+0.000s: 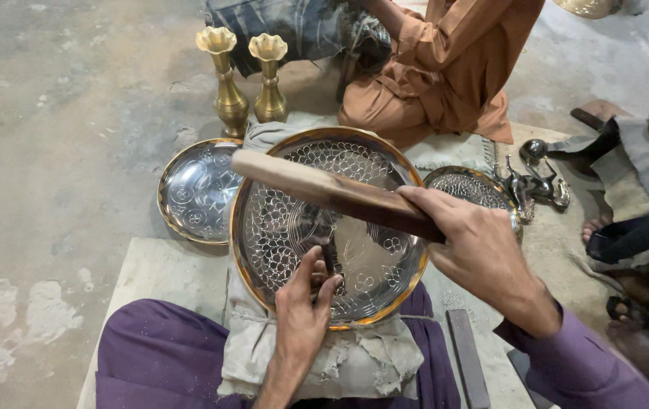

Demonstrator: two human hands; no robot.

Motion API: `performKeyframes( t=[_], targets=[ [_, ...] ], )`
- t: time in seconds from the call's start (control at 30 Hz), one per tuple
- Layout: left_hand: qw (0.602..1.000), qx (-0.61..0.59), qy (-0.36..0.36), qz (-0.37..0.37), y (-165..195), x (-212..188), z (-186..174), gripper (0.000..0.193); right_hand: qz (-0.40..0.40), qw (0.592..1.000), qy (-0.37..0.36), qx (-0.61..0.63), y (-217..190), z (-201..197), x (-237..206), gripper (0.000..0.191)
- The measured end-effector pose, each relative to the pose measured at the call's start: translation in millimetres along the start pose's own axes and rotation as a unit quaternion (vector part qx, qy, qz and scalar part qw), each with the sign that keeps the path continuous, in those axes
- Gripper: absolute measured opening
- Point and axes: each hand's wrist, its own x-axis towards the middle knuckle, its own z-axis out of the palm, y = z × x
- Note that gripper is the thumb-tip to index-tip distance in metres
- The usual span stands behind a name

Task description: The person sits on the floor with a large decorative metal tray on a cloth pad on their lap. They hold a small chisel against the tray's surface with one hand and strike it with a wooden mallet held in the other hand, repeatedly hammering to engrave an ornamental pattern into the metal, repositioning the chisel across the design as they work.

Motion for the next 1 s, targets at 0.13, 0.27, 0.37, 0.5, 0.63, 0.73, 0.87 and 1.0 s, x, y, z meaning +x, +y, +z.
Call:
performKeyframes(
  t=[0.13, 0.27, 0.37, 0.5, 0.63, 0.73, 0.87, 1.0],
  targets=[
    [1.000, 0.014, -0.001, 0.010, 1.9, -0.1, -1.7, 0.049, -0.013, 1.000, 0.016, 0.005, 6.0, -3.6, -6.5, 0.055],
    [0.999, 0.043, -0.006, -0.020, 1.1, 1.0, -1.3, 0.051, 0.015, 0.999, -0.001, 0.030, 8.5, -5.8, -5.5, 0.057],
    [0.999, 0.030, -0.017, -0.017, 0.7, 1.9, -1.8, 0.049, 0.009, 0.998, -0.068, 0.015, 9.5, -6.0, -2.7, 0.066],
    [0.998, 0.049, -0.033, -0.027, 1.3, 3.0, -2.1, 0.051, -0.009, 0.986, -0.121, -0.114, 11.2, -0.4, -1.2, 0.061],
    [0.998, 0.035, -0.051, 0.007, 0.4, 5.2, -4.5, 0.048, 0.024, 0.997, -0.073, 0.025, 17.2, 10.4, -5.3, 0.063],
    [0.995, 0.061, -0.075, 0.009, 0.0, 9.2, -5.2, 0.048, -0.026, 0.998, -0.049, -0.025, 28.1, 10.5, -15.1, 0.057],
    [0.993, 0.072, -0.088, 0.007, 2.3, 10.8, -8.2, 0.048, 0.078, 0.992, -0.064, 0.082, 35.7, 11.8, -28.9, 0.061],
    [0.993, 0.062, -0.099, 0.032, 4.6, 15.3, -9.2, 0.058, 0.022, 0.994, -0.092, -0.044, 40.6, 14.3, -34.4, 0.067]
  ],
)
